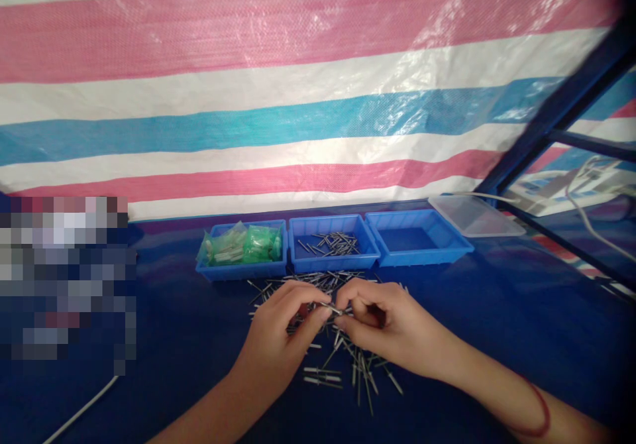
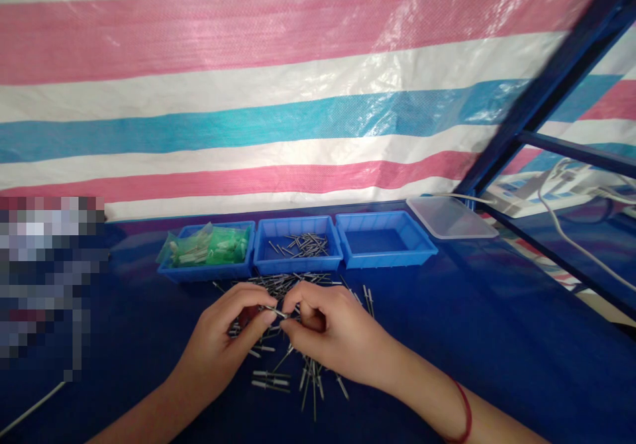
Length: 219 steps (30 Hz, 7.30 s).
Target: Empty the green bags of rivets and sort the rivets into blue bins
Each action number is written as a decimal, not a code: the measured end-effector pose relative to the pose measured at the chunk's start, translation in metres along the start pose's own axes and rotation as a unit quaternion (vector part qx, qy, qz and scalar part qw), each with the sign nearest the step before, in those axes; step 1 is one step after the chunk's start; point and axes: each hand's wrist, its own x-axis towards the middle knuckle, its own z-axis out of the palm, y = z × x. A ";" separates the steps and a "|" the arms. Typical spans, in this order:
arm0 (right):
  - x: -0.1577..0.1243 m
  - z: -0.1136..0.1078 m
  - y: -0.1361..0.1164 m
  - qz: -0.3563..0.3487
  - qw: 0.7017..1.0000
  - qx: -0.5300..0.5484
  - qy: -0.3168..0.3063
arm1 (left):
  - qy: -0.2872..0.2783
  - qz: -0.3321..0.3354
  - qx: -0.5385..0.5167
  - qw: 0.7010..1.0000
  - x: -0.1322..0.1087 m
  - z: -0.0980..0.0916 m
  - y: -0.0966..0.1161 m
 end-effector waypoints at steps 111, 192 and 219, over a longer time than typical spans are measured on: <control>0.005 0.010 0.000 -0.063 0.989 -0.068 0.111 | -0.026 0.023 0.115 0.993 -0.005 0.005 -0.001; 0.000 -0.066 0.019 -0.082 0.875 -0.335 0.341 | -0.047 0.007 0.190 0.981 -0.010 -0.001 0.002; 0.000 0.007 0.006 -0.089 0.988 -0.125 0.018 | -0.011 -0.006 0.104 0.994 -0.009 0.003 -0.002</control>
